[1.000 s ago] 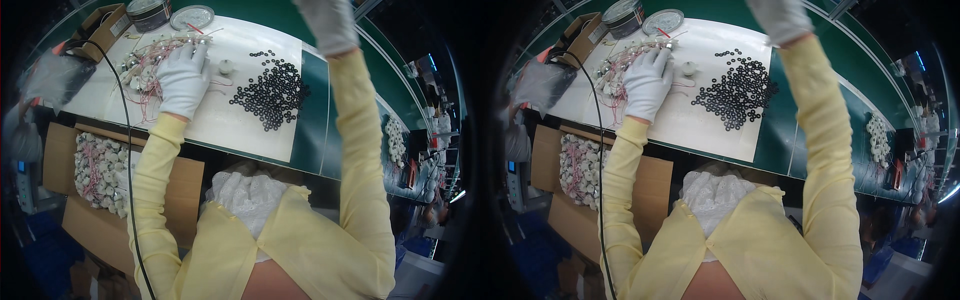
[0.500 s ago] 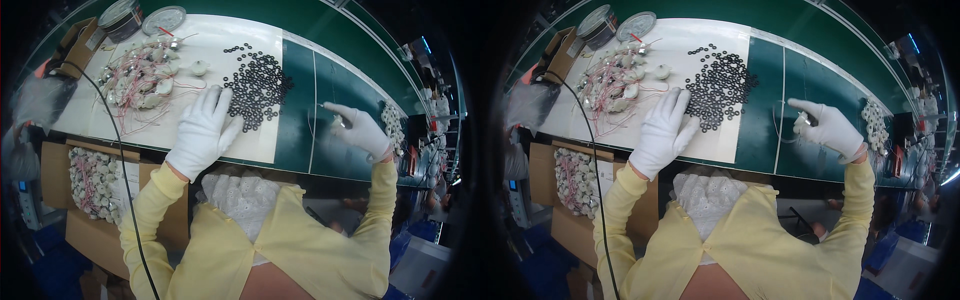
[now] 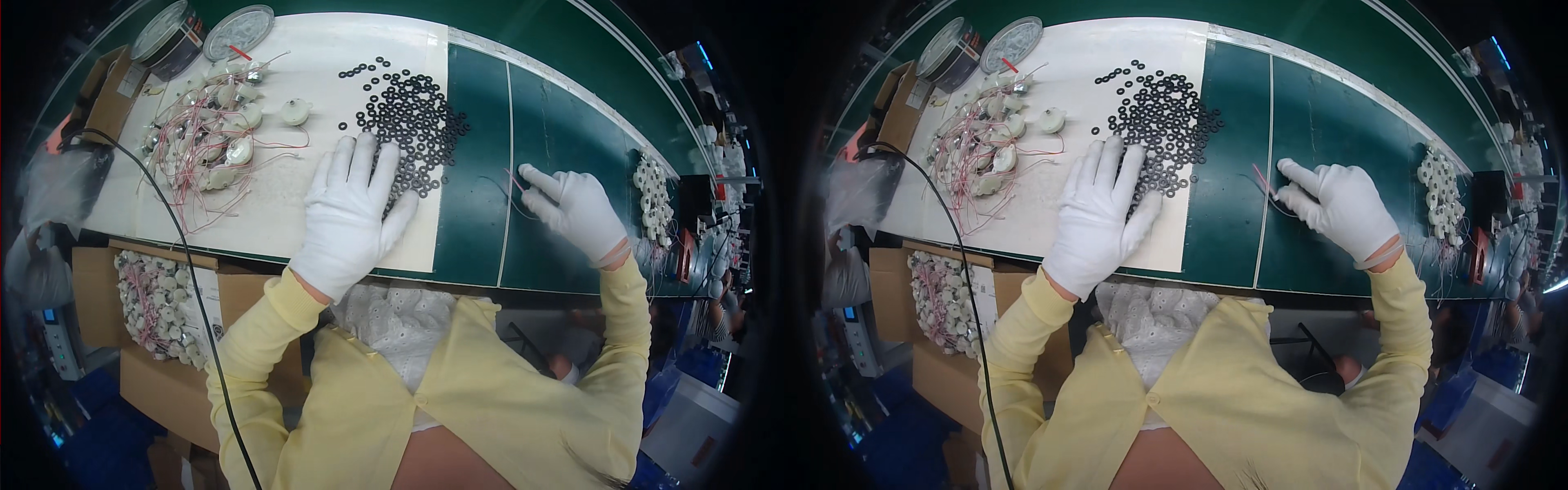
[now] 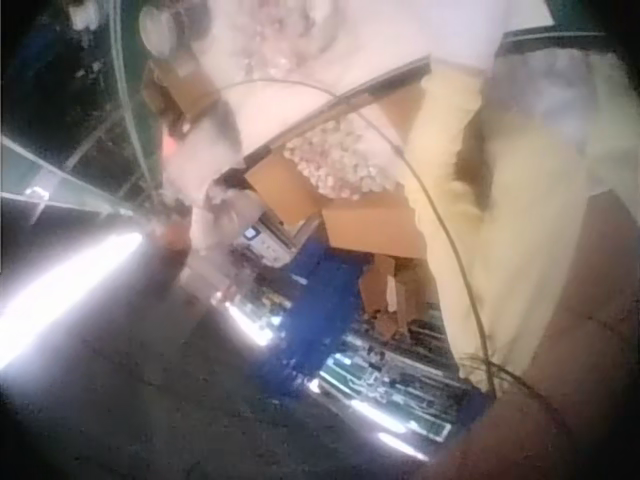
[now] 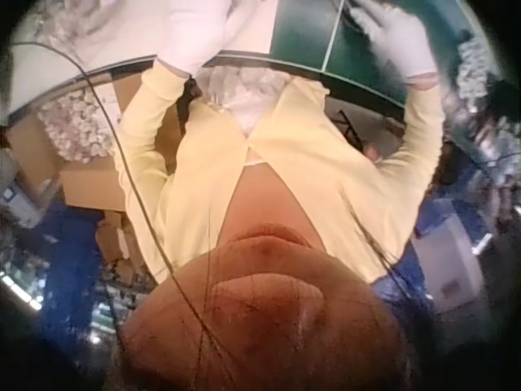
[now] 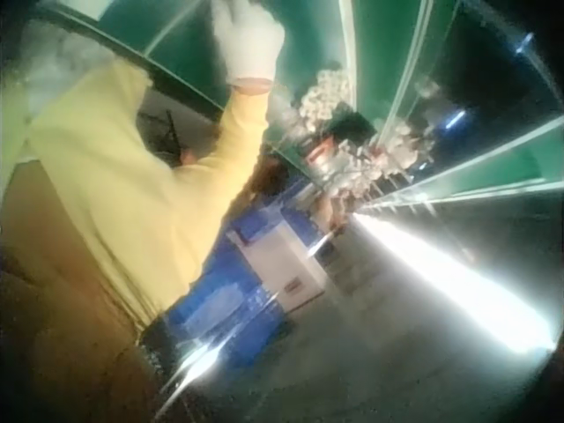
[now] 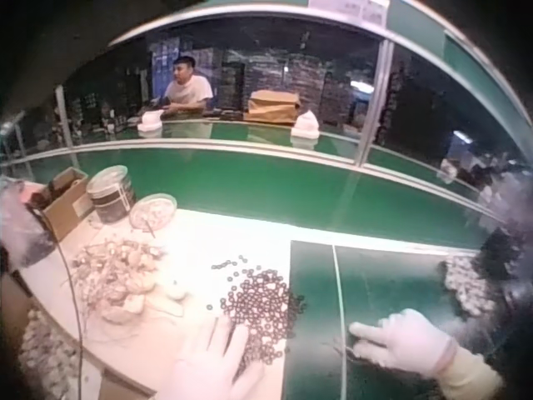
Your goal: The person sits at a factory assembly station and repeatedly picks up small black circular components from a pile on a white sheet. They insert these components into white plastic housings with attached wires, then place the assembled units onto a green work surface. The person also occasionally gathers and spreads the pile of black components to access them.
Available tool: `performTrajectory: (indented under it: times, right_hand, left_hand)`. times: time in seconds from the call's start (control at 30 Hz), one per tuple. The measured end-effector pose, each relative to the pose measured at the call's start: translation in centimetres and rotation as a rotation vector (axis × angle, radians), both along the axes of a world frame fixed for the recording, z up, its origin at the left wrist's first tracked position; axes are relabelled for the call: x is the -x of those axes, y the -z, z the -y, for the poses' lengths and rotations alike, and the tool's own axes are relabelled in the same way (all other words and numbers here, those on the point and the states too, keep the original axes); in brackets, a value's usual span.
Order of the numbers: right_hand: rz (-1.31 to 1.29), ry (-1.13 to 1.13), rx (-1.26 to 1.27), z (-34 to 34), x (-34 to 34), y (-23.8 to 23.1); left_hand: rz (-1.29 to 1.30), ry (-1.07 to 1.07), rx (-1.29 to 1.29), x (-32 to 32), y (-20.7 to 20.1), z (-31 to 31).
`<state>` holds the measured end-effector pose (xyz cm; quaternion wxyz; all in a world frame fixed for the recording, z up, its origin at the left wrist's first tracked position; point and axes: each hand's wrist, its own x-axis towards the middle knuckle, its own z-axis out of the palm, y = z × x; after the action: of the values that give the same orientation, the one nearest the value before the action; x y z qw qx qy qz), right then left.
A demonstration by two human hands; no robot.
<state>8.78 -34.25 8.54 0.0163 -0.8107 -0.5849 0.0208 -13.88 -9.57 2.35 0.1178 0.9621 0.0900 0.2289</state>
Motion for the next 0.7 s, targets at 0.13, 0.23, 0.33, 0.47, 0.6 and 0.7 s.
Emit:
performTrajectory:
  times: [0.13,0.23,0.33,0.47,0.6,0.7]
  right_hand:
    - [-0.216,0.083,-0.159,1.1,-0.5,1.2]
    - [-0.842,0.333,-0.272,2.8,0.4,-0.4]
    - [-1.468,0.396,-0.157,6.7,-0.1,-3.1]
    - [-1.667,0.302,0.1,8.1,-0.6,-3.9]
    - [-1.551,0.469,0.134,7.4,0.3,-4.2]
    - [-1.536,0.478,0.126,7.5,0.3,-3.8]
  left_hand:
    - [-0.03,0.018,0.0,0.2,-0.6,-0.2]
    - [-0.004,-0.035,-0.026,0.6,-0.2,-0.8]
    - [-0.006,-0.054,-0.036,0.6,-0.4,-0.9]
    - [0.02,0.053,-0.013,0.1,-1.6,0.5]
    - [0.0,0.098,0.023,0.4,-1.3,1.6]
    - [-0.021,0.117,0.012,1.2,-1.3,2.2]
